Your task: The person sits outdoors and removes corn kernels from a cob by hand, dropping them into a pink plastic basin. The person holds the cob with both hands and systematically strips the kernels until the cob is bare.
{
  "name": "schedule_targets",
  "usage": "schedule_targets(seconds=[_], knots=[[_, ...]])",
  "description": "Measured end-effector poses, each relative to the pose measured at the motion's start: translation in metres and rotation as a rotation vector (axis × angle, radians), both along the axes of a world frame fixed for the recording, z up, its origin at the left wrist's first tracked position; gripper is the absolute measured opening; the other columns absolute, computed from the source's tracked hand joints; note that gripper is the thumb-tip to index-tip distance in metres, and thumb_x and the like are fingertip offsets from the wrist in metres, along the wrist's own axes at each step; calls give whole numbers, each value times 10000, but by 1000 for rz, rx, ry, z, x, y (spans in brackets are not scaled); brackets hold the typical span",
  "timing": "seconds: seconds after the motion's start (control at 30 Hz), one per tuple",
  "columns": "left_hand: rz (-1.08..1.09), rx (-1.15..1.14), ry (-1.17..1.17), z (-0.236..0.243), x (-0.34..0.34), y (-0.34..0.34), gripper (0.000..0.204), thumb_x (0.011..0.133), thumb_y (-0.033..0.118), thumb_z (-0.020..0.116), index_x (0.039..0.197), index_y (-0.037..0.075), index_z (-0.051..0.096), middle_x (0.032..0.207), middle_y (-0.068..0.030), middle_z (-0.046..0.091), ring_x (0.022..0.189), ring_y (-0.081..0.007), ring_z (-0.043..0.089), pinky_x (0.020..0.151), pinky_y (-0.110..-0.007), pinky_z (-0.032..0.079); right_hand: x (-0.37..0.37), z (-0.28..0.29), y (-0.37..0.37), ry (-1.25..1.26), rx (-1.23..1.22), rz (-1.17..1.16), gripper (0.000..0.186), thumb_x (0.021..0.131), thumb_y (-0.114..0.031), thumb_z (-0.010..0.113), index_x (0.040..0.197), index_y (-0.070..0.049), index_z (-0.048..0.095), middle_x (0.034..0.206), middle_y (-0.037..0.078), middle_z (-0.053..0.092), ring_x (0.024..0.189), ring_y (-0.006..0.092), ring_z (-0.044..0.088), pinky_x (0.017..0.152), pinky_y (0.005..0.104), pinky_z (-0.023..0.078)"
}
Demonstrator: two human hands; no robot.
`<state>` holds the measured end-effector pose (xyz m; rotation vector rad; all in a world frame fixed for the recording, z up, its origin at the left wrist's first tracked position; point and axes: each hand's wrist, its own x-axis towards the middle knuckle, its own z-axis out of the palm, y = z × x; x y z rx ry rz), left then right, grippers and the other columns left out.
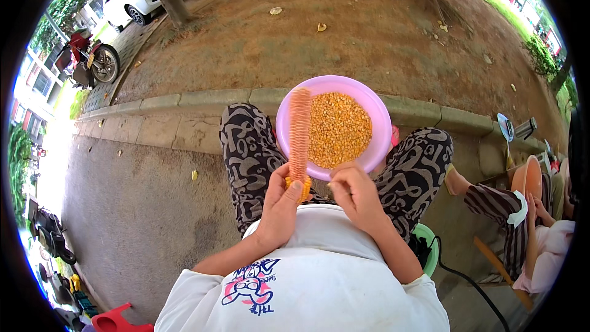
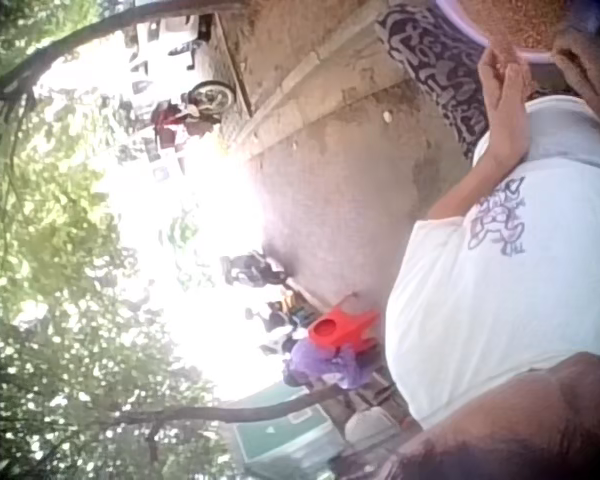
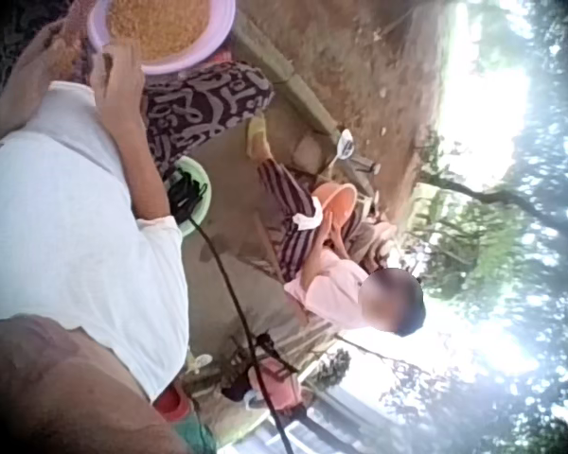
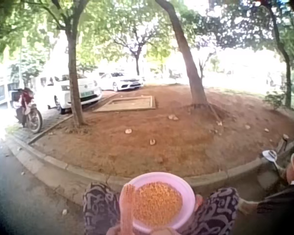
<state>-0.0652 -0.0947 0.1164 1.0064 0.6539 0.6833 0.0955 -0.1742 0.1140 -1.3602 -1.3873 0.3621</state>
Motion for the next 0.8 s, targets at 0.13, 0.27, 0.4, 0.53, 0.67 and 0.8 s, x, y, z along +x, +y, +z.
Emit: schedule_targets(seconds=[0.13,0.27,0.4,0.53,0.67,0.8], knots=[[27,-198,-79,-9,-4,3,381,951,212,471,1290,87,349,1096,-30,514,997,-153,529,820,-336,463,7,26,-7,-122,345,-188,149,784,46,598,902,6,517,916,139,551,742,220,552,625,288,465],[15,-234,-74,-9,-3,4,374,949,203,474,1288,96,358,1095,-31,523,996,-162,539,821,-344,468,29,18,11,-270,354,-314,212,778,51,596,974,9,525,953,163,549,780,283,572,662,315,481],[23,-211,-47,-5,-1,2,371,947,181,469,1289,89,356,1097,-34,525,1009,-166,541,836,-358,470,34,0,19,-236,20,-384,227,792,38,581,1013,-1,541,967,159,565,804,311,590,663,342,489],[14,-196,-104,-3,-2,3,388,935,183,485,1287,81,356,1091,-38,528,1012,-175,542,846,-370,469,24,9,6,-183,-42,-224,184,795,38,587,974,2,565,931,150,583,772,300,598,643,332,488],[-40,-237,-170,12,0,5,381,932,235,479,1267,84,380,1093,-48,541,1023,-189,542,844,-381,467,8,30,-8,-66,-3,-73,133,803,36,596,932,12,580,916,134,592,752,251,604,629,303,480],[-170,-307,-324,38,2,5,363,946,307,428,1233,85,412,1108,-57,550,1036,-196,539,830,-381,467,0,50,-13,24,19,-6,165,819,34,587,981,12,575,986,124,573,782,203,606,657,275,491]])
